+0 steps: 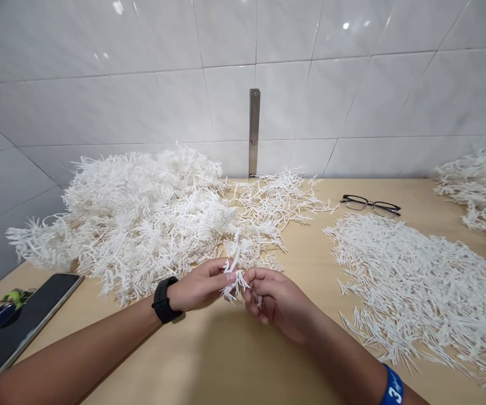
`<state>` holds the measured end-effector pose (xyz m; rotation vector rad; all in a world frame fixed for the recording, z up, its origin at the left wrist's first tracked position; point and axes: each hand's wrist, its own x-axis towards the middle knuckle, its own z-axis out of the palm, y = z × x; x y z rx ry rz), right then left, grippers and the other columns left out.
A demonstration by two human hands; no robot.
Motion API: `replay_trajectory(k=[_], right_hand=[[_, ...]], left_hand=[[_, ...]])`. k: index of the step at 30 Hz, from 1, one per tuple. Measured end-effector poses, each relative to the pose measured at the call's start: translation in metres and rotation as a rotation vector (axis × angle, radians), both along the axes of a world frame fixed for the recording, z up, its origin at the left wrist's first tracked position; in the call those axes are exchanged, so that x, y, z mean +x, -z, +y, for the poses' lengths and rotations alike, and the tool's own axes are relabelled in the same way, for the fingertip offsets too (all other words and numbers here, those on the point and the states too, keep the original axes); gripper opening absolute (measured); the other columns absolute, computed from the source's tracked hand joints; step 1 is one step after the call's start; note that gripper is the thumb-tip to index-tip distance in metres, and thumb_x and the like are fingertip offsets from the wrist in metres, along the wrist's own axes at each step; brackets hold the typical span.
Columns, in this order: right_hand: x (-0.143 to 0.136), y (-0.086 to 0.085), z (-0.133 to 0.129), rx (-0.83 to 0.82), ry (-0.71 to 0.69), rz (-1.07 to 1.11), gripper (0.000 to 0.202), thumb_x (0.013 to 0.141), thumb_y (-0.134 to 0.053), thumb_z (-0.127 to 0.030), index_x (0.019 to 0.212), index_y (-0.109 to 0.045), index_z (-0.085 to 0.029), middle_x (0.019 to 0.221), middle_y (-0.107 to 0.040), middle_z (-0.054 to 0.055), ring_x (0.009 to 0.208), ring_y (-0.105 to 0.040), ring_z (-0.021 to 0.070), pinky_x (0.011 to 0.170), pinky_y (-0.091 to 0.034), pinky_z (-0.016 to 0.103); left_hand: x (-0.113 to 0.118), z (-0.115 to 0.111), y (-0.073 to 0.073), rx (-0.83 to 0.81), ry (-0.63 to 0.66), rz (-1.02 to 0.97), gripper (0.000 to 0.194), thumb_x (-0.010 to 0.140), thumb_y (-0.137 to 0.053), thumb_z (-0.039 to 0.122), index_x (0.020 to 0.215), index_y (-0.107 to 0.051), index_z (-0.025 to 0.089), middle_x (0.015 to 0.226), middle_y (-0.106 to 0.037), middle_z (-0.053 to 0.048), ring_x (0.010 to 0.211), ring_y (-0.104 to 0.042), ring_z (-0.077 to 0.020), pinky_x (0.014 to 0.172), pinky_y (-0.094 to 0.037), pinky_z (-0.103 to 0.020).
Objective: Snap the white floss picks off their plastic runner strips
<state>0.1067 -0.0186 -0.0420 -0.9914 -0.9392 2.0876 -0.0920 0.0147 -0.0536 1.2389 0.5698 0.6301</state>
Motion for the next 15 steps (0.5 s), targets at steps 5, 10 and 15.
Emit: replay_trajectory(k=[5, 10, 15], right_hand=[[-0.003, 0.001, -0.006, -0.025, -0.016, -0.138, 0.045, 0.086, -0.050, -0.064, 0.079, -0.045, -0.021, 0.052, -0.026, -0.010, 0.045, -0.013, 0.0057, 0.041, -0.008, 0.019], [-0.008, 0.000, -0.006, 0.447, -0.109, -0.355, 0.051, 0.084, -0.052, -0.068, 0.074, -0.051, -0.017, 0.063, -0.038, -0.003, 0.057, -0.033, 0.0097, 0.051, -0.025, 0.023], [-0.006, 0.000, -0.005, 0.588, -0.177, -0.388, 0.050, 0.090, -0.049, -0.059, 0.063, -0.040, -0.018, 0.062, -0.029, -0.005, 0.058, -0.027, 0.0090, 0.054, -0.022, 0.025]], left_hand=[[0.002, -0.002, -0.004, 0.053, 0.058, 0.064, 0.043, 0.083, -0.063, 0.054, 0.090, -0.059, 0.011, 0.075, -0.053, -0.002, 0.065, -0.045, -0.0108, 0.064, -0.038, -0.026], [0.000, -0.002, -0.009, 0.184, 0.133, 0.178, 0.044, 0.086, -0.059, 0.056, 0.084, -0.058, 0.011, 0.072, -0.050, -0.001, 0.067, -0.044, -0.0118, 0.066, -0.036, -0.025], [-0.004, 0.000, -0.015, 0.108, 0.246, 0.093, 0.042, 0.084, -0.063, 0.054, 0.083, -0.058, 0.012, 0.079, -0.054, -0.003, 0.075, -0.047, -0.0138, 0.071, -0.038, -0.026]])
